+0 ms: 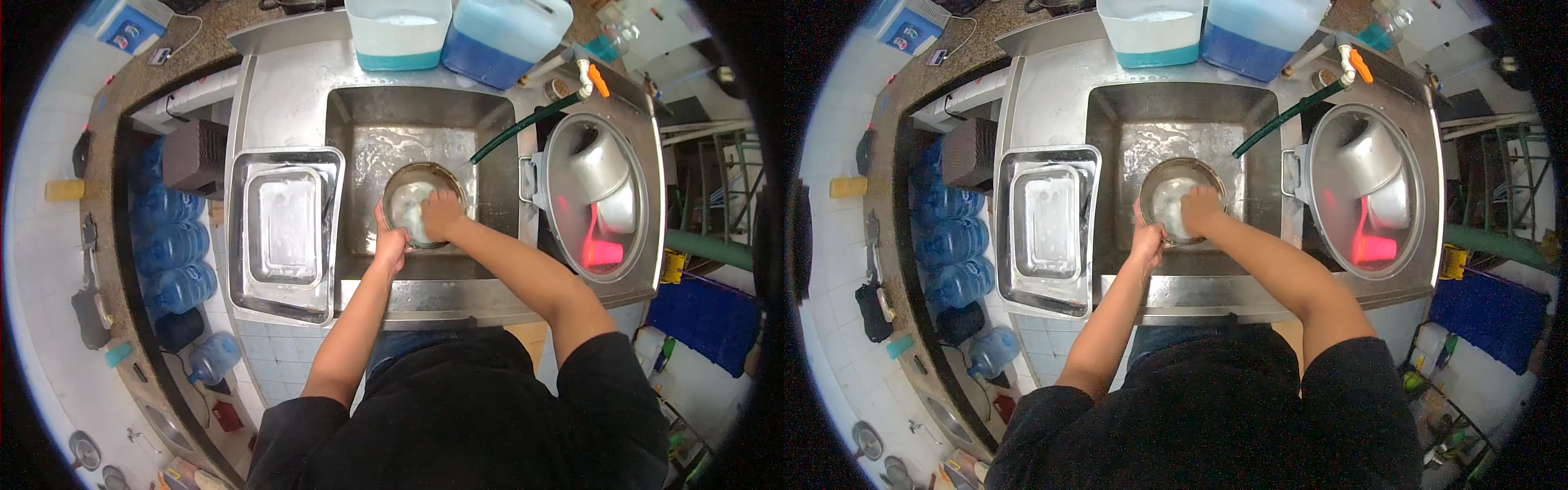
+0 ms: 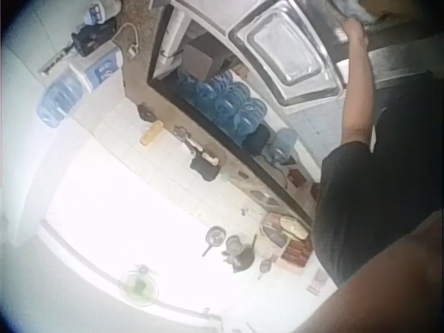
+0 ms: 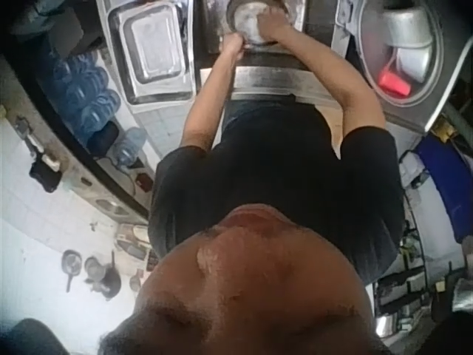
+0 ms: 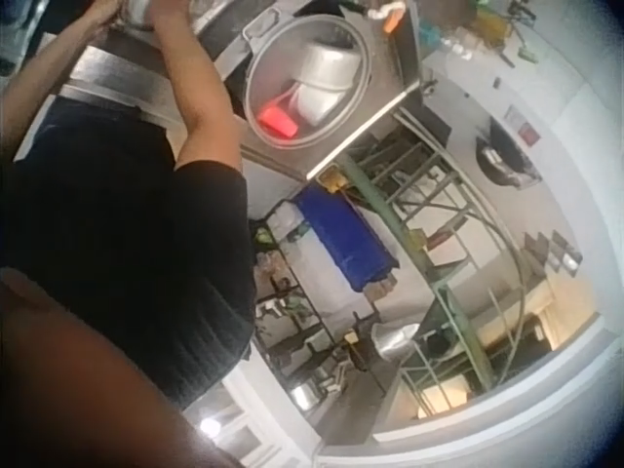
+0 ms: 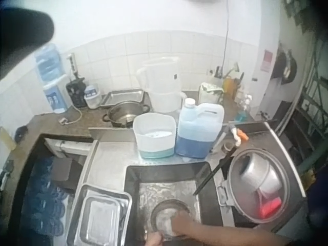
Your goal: The recorder gets water from a dispenser and then washes various kitchen items including trays, pots, and cups in a sink.
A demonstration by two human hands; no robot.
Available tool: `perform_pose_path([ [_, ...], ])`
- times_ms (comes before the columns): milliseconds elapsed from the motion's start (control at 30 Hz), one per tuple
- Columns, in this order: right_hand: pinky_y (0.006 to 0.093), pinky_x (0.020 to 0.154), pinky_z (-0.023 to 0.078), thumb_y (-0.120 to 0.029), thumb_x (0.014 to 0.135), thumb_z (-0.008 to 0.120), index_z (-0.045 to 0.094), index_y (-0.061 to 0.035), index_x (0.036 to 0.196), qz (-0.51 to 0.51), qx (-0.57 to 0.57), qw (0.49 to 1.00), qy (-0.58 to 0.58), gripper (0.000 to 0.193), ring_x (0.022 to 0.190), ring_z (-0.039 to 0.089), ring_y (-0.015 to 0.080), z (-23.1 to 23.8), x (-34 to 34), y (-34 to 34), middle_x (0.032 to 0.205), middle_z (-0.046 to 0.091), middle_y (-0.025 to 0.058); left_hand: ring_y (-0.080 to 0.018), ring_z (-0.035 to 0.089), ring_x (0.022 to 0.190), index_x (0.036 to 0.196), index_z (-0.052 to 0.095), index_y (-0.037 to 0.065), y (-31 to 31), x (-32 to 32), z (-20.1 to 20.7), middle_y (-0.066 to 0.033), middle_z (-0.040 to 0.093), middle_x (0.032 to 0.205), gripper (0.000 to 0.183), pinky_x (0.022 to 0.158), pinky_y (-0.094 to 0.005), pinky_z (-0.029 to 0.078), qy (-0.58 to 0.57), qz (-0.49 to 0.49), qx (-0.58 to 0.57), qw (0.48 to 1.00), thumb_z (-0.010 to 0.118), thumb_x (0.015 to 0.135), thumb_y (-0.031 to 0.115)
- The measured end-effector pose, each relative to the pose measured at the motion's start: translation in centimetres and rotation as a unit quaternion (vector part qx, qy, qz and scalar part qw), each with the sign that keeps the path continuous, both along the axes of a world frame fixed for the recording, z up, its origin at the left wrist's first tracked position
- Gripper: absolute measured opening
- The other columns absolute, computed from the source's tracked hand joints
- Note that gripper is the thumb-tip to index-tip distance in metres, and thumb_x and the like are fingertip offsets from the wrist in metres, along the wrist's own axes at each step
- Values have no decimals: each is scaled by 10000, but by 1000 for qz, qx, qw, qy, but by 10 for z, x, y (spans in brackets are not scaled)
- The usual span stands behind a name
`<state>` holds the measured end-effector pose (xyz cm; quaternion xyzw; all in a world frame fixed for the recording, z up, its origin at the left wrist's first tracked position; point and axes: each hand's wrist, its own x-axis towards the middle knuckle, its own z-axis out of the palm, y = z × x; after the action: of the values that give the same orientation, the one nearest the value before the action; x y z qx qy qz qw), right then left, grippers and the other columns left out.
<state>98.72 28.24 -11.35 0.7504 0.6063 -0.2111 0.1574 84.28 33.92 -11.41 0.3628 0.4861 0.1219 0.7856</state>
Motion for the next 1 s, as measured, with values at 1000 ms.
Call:
perform_pose_path([
  [1000, 362, 769, 473, -215, 829, 588, 656, -99, 863, 130, 81, 987, -45, 139, 980, 642, 295, 94, 63, -11, 971, 656, 129, -211, 602, 719, 1499, 100, 297, 4, 7, 24, -167, 518, 1216, 955, 433, -294, 512, -27, 14, -80, 996, 404, 711, -148],
])
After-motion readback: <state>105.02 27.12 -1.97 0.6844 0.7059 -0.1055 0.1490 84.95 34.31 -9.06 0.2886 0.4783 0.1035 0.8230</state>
